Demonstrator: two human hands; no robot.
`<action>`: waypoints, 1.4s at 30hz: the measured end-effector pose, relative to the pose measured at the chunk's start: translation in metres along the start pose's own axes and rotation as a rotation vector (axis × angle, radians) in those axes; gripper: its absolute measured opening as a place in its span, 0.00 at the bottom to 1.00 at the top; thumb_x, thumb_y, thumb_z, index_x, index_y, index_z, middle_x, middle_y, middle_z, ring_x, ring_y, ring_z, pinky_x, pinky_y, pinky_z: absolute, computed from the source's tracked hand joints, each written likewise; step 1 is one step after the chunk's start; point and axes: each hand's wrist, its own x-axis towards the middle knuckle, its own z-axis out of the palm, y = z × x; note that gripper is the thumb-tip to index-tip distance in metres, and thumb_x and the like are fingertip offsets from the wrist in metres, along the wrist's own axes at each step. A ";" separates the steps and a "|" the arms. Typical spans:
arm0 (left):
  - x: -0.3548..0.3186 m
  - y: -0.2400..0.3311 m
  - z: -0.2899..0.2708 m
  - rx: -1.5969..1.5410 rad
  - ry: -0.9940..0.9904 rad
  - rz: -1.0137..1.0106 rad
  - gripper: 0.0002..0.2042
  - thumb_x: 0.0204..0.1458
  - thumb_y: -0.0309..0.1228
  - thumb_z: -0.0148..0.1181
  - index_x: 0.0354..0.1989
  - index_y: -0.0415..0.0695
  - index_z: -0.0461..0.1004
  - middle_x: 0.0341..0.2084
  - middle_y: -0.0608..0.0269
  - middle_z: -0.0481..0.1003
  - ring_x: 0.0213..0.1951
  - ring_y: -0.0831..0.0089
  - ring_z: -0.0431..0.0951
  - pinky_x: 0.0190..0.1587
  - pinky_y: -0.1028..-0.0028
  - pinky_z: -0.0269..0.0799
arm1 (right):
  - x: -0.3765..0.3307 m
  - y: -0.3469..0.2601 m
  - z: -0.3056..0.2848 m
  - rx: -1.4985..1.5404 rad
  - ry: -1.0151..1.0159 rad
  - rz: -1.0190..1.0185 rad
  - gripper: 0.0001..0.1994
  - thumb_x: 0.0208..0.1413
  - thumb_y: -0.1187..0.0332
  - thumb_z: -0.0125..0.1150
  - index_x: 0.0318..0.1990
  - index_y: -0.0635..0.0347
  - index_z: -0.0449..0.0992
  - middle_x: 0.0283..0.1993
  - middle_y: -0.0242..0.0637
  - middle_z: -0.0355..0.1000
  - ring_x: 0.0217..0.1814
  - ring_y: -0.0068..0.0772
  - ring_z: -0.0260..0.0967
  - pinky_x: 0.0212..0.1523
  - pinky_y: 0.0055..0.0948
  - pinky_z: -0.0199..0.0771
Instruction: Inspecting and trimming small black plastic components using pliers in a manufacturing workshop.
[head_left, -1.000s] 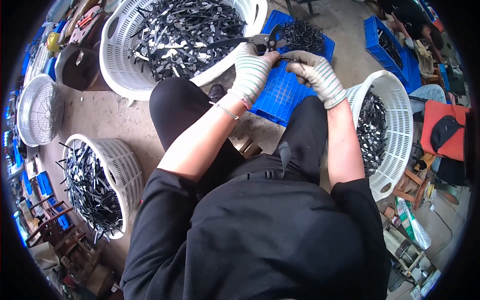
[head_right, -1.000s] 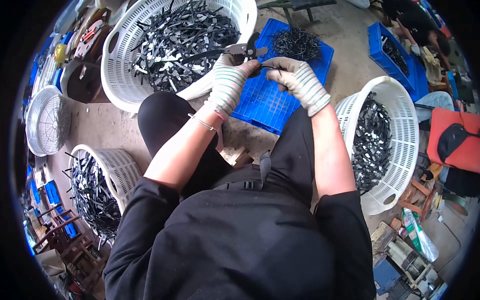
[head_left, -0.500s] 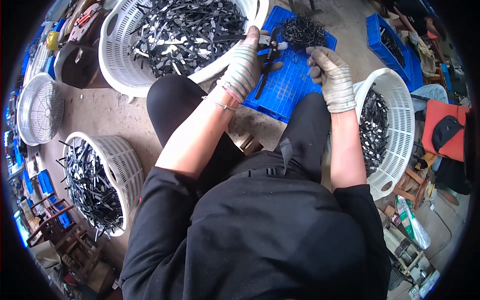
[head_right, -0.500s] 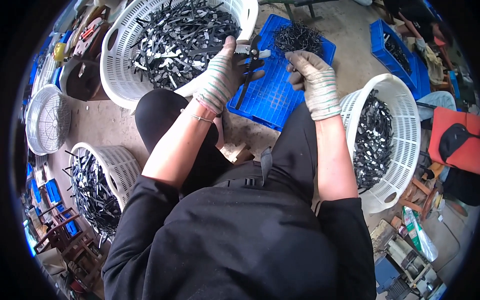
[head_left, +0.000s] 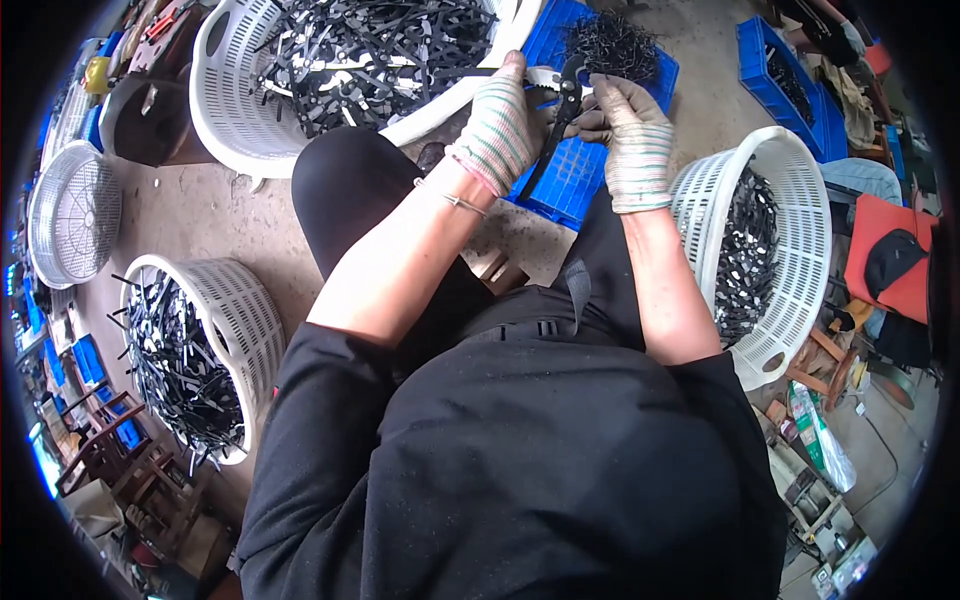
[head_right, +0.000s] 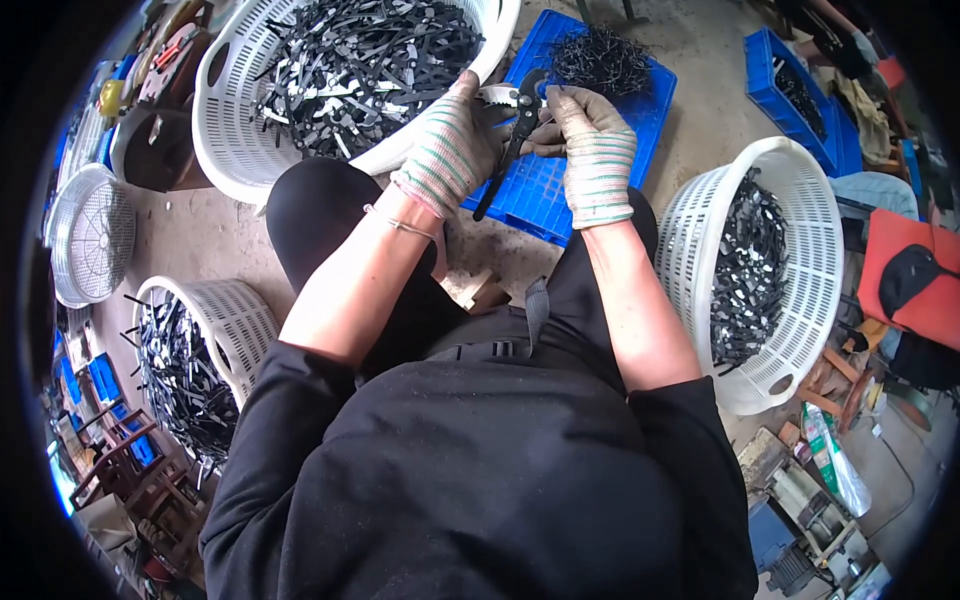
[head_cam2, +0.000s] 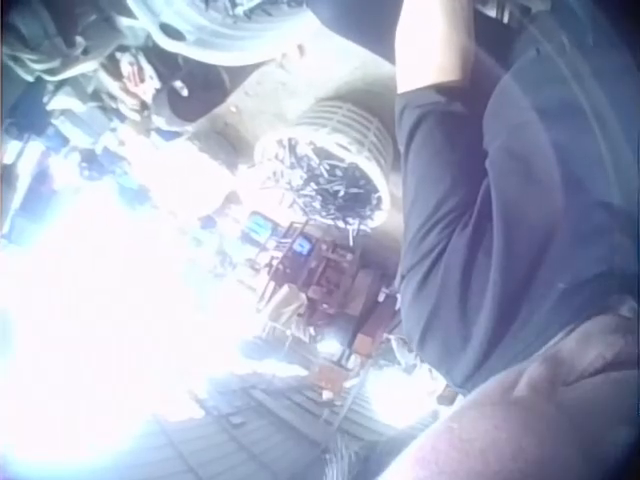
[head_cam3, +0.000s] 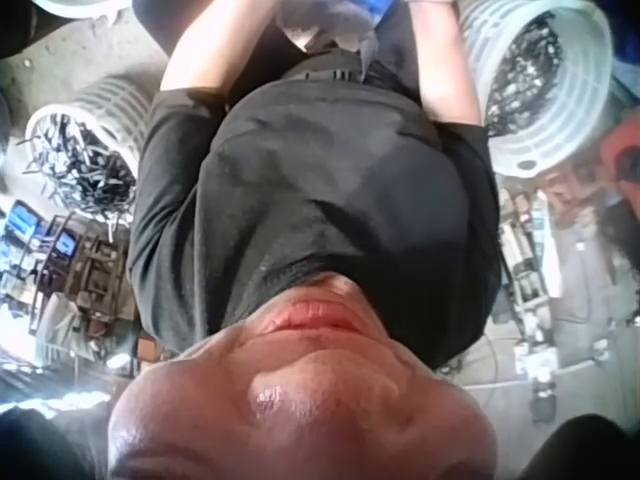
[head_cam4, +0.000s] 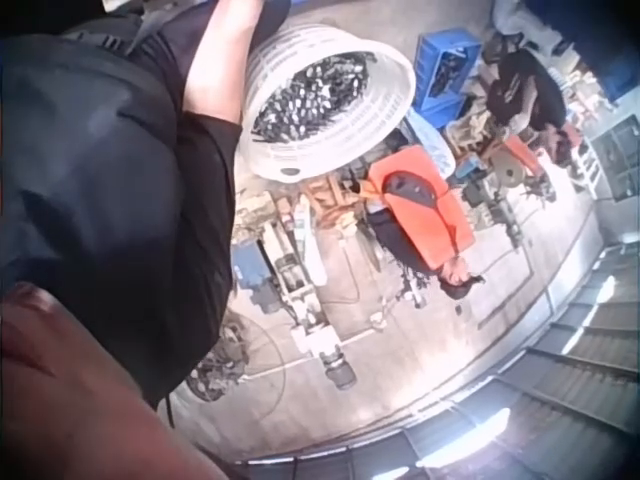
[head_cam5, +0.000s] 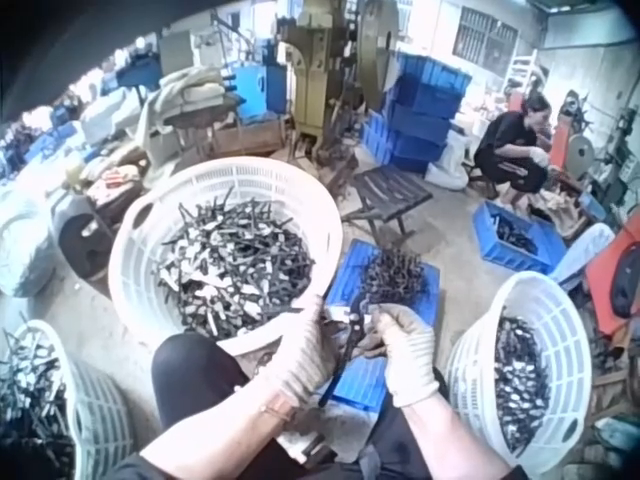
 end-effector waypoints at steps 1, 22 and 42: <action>0.001 0.001 -0.001 -0.053 0.004 -0.048 0.19 0.61 0.47 0.42 0.41 0.41 0.64 0.35 0.48 0.72 0.34 0.52 0.74 0.37 0.54 0.73 | 0.000 0.001 0.000 0.010 -0.001 -0.009 0.10 0.54 0.65 0.62 0.35 0.65 0.75 0.26 0.34 0.71 0.20 0.23 0.71 0.19 0.19 0.72; -0.008 -0.002 0.005 0.030 -0.005 -0.033 0.20 0.61 0.49 0.40 0.46 0.44 0.65 0.36 0.50 0.73 0.31 0.56 0.78 0.33 0.55 0.77 | -0.011 -0.005 -0.005 -0.055 0.059 -0.082 0.08 0.57 0.67 0.58 0.37 0.63 0.75 0.26 0.31 0.72 0.18 0.18 0.66 0.20 0.16 0.64; -0.007 -0.003 0.004 0.157 0.008 -0.025 0.18 0.61 0.48 0.42 0.42 0.47 0.70 0.33 0.58 0.72 0.27 0.65 0.70 0.27 0.65 0.72 | -0.013 -0.008 -0.003 -0.307 0.003 -0.048 0.10 0.58 0.69 0.54 0.44 0.63 0.75 0.29 0.31 0.73 0.19 0.18 0.69 0.20 0.16 0.63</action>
